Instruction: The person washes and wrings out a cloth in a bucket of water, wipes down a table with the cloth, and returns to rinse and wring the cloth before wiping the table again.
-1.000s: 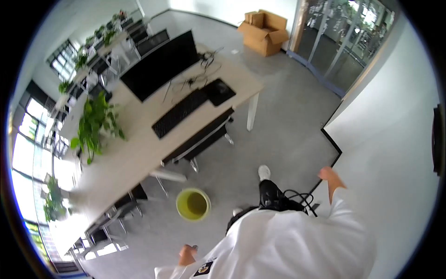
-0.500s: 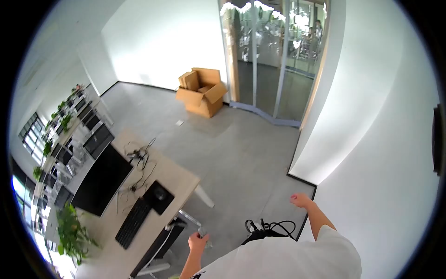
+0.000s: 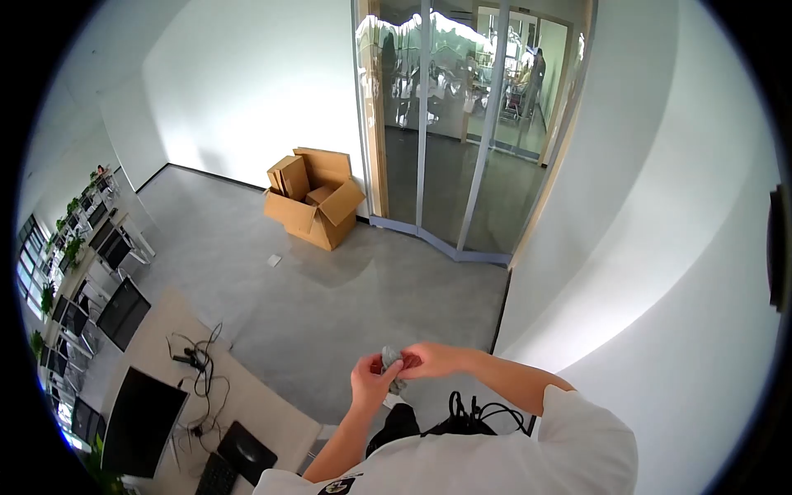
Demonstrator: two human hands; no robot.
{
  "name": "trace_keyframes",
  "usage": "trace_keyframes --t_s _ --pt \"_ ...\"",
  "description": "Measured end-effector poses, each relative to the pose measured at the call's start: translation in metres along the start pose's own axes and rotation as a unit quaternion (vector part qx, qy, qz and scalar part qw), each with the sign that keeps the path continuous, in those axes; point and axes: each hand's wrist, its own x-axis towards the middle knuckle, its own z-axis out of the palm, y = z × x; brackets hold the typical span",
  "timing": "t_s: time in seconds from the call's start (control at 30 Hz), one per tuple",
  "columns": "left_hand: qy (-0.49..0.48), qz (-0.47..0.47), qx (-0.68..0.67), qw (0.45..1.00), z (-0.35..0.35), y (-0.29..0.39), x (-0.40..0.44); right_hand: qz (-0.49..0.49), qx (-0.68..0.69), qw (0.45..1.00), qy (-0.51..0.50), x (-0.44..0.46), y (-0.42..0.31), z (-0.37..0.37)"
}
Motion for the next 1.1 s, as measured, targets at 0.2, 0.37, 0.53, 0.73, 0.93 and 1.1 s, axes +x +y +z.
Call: trace_keyframes --t_s 0.2,0.37,0.53,0.73,0.93,1.1 --pt "-0.085 -0.120 -0.235 0.961 -0.004 0.004 0.161 -0.021 -0.001 0.997 0.080 0.113 0.003 -0.092" --pt "-0.130 -0.094 -0.165 0.973 -0.030 0.029 0.280 -0.010 -0.027 0.995 0.098 0.209 0.007 -0.172" --pt "-0.181 -0.056 -0.130 0.973 -0.071 0.015 0.403 0.016 0.006 1.000 0.015 0.336 0.013 -0.254" --pt "-0.053 -0.101 -0.133 0.985 -0.147 0.001 0.533 -0.028 -0.096 0.985 -0.138 0.531 -0.038 -0.332" --pt "0.250 -0.111 -0.102 0.956 -0.265 -0.027 0.597 -0.137 -0.059 0.944 -0.294 0.738 -0.130 -0.315" --pt "0.375 0.008 -0.300 0.877 -0.359 -0.059 0.628 -0.174 -0.007 0.895 -0.412 0.875 -0.187 -0.268"
